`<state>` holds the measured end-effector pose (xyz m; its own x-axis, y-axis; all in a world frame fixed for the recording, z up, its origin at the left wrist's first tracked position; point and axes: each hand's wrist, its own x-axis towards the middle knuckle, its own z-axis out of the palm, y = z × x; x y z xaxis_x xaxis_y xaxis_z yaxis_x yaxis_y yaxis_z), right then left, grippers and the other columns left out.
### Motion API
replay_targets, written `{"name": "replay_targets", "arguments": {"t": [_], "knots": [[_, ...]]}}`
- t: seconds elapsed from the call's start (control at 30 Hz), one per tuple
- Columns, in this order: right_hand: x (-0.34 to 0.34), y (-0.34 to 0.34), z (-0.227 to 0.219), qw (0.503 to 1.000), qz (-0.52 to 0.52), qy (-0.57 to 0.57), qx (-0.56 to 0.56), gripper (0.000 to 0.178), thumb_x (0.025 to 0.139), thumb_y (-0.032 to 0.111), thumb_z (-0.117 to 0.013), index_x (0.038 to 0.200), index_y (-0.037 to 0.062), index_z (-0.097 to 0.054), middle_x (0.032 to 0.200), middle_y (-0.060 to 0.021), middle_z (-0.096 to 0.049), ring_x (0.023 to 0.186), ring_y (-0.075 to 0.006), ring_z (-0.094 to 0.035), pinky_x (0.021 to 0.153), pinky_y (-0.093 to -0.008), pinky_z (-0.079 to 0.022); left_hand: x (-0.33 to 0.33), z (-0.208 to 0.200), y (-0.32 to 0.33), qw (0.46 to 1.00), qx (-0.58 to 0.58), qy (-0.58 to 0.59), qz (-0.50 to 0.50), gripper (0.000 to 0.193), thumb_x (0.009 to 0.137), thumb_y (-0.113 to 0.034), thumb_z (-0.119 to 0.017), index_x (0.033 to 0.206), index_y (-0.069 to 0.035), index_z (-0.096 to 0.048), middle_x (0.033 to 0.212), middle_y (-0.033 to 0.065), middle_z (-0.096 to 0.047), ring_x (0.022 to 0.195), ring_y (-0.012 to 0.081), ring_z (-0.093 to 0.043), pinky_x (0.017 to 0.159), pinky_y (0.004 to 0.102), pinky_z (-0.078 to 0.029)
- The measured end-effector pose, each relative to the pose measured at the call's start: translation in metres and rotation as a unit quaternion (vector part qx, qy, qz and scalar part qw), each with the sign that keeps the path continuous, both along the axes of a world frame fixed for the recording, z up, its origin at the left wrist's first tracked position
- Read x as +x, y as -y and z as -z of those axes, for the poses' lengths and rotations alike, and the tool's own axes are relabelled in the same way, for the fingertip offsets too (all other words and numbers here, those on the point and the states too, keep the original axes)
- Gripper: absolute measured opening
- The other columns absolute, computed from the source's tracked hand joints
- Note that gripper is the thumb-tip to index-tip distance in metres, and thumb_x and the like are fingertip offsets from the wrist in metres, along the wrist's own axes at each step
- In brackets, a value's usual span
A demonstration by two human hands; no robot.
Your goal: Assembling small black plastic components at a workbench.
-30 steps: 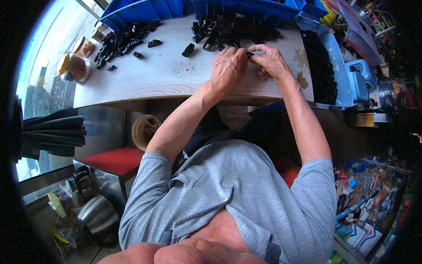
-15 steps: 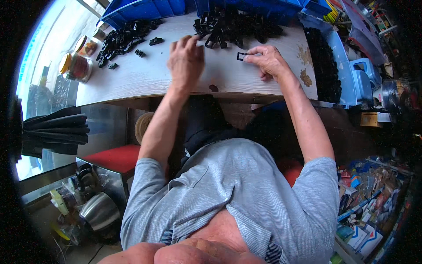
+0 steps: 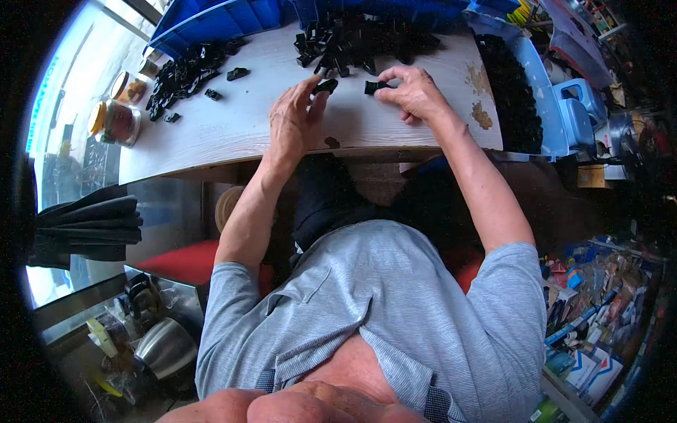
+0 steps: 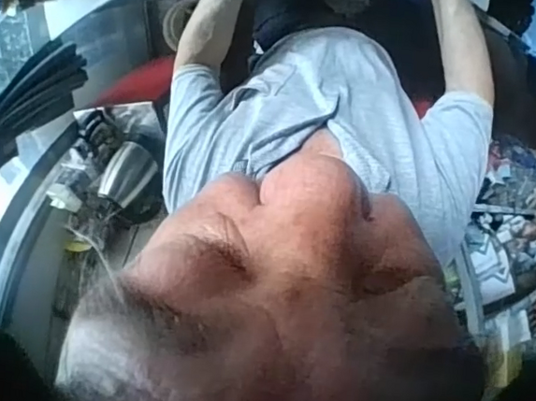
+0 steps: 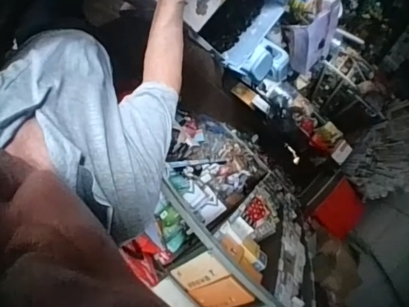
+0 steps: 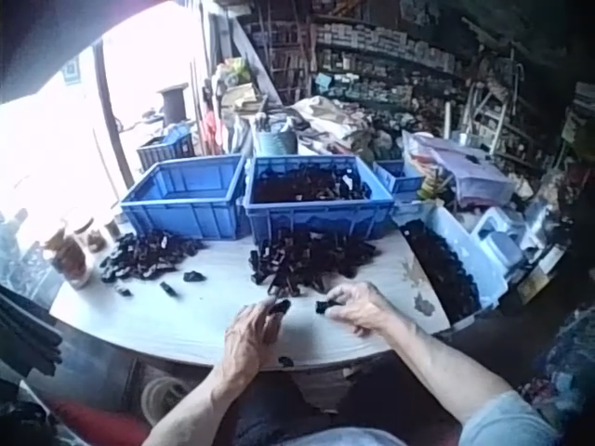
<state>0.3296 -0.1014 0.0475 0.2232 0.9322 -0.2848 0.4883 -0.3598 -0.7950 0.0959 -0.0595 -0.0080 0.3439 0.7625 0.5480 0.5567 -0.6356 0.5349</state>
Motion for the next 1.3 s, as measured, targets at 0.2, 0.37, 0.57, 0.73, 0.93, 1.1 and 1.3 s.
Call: {"name": "replay_targets", "arguments": {"t": [0.2,0.37,0.57,0.73,0.93,1.1,1.3], "knots": [[0.008,-0.001,0.003,0.998,-0.032,-0.026,-0.054,0.037,0.087,0.03,-0.076,0.119,0.0121,-0.071,0.064,-0.0036,-0.061,0.045,-0.0099,-0.055,0.04,-0.0254,-0.044,0.034,-0.01,0.004,0.991,0.054,0.071,0.104,0.03,0.088,-0.001,-0.066,0.118,-0.006,-0.066,0.107,0.0139,-0.07,0.095,0.0324,-0.067,0.082,0.0401,-0.054],[0.003,0.002,0.001,0.998,-0.038,-0.025,-0.044,0.04,0.087,0.027,-0.072,0.124,0.0115,-0.067,0.063,-0.0034,-0.06,0.045,-0.0099,-0.056,0.04,-0.0263,-0.044,0.045,-0.003,0.0,0.992,0.026,0.015,0.126,0.023,0.086,-0.006,-0.065,0.109,-0.008,-0.068,0.097,0.012,-0.07,0.086,0.0332,-0.064,0.077,0.0407,-0.053],[0.0,0.006,0.001,0.998,-0.031,-0.055,-0.003,0.038,0.086,0.014,-0.069,0.122,0.006,-0.062,0.059,0.0004,-0.055,0.044,-0.0089,-0.053,0.038,-0.0236,-0.039,0.039,-0.004,-0.004,0.991,-0.008,-0.02,0.133,0.033,0.085,-0.004,-0.065,0.117,-0.006,-0.066,0.102,0.0139,-0.07,0.094,0.0337,-0.066,0.082,0.0422,-0.054],[0.009,0.003,0.006,0.997,-0.05,-0.054,-0.036,0.046,0.082,0.012,-0.067,0.127,0.0053,-0.06,0.066,-0.0016,-0.06,0.049,-0.0105,-0.058,0.04,-0.0262,-0.047,0.044,-0.002,-0.004,0.99,-0.015,0.002,0.141,0.03,0.086,-0.006,-0.066,0.116,-0.007,-0.068,0.103,0.0125,-0.071,0.095,0.0331,-0.066,0.085,0.0418,-0.053],[0.009,0.005,0.009,0.997,-0.036,-0.062,-0.016,0.04,0.083,0.004,-0.061,0.122,0.0069,-0.065,0.063,-0.0012,-0.059,0.047,-0.0102,-0.057,0.04,-0.0264,-0.046,0.053,-0.001,-0.014,0.974,0.058,-0.059,0.209,0.035,0.087,-0.005,-0.064,0.122,-0.011,-0.068,0.113,0.0101,-0.07,0.098,0.0275,-0.067,0.09,0.0376,-0.052],[0.006,0.004,0.012,0.997,-0.028,-0.066,0.003,0.041,0.083,0.002,-0.059,0.124,0.0075,-0.065,0.062,-0.0005,-0.058,0.046,-0.0097,-0.057,0.04,-0.0258,-0.047,0.049,0.002,-0.014,0.976,0.05,-0.049,0.205,0.039,0.087,-0.003,-0.066,0.125,-0.012,-0.068,0.114,0.0088,-0.07,0.096,0.0263,-0.066,0.086,0.036,-0.054],[0.009,0.004,0.015,0.996,-0.028,-0.085,0.025,0.041,0.083,0.002,-0.059,0.123,0.0077,-0.065,0.059,0.0003,-0.056,0.045,-0.0093,-0.056,0.038,-0.0245,-0.045,0.052,0.001,-0.014,0.979,0.061,-0.024,0.195,0.039,0.086,-0.001,-0.066,0.123,-0.01,-0.068,0.115,0.0099,-0.07,0.095,0.0263,-0.066,0.085,0.0374,-0.054]]}}
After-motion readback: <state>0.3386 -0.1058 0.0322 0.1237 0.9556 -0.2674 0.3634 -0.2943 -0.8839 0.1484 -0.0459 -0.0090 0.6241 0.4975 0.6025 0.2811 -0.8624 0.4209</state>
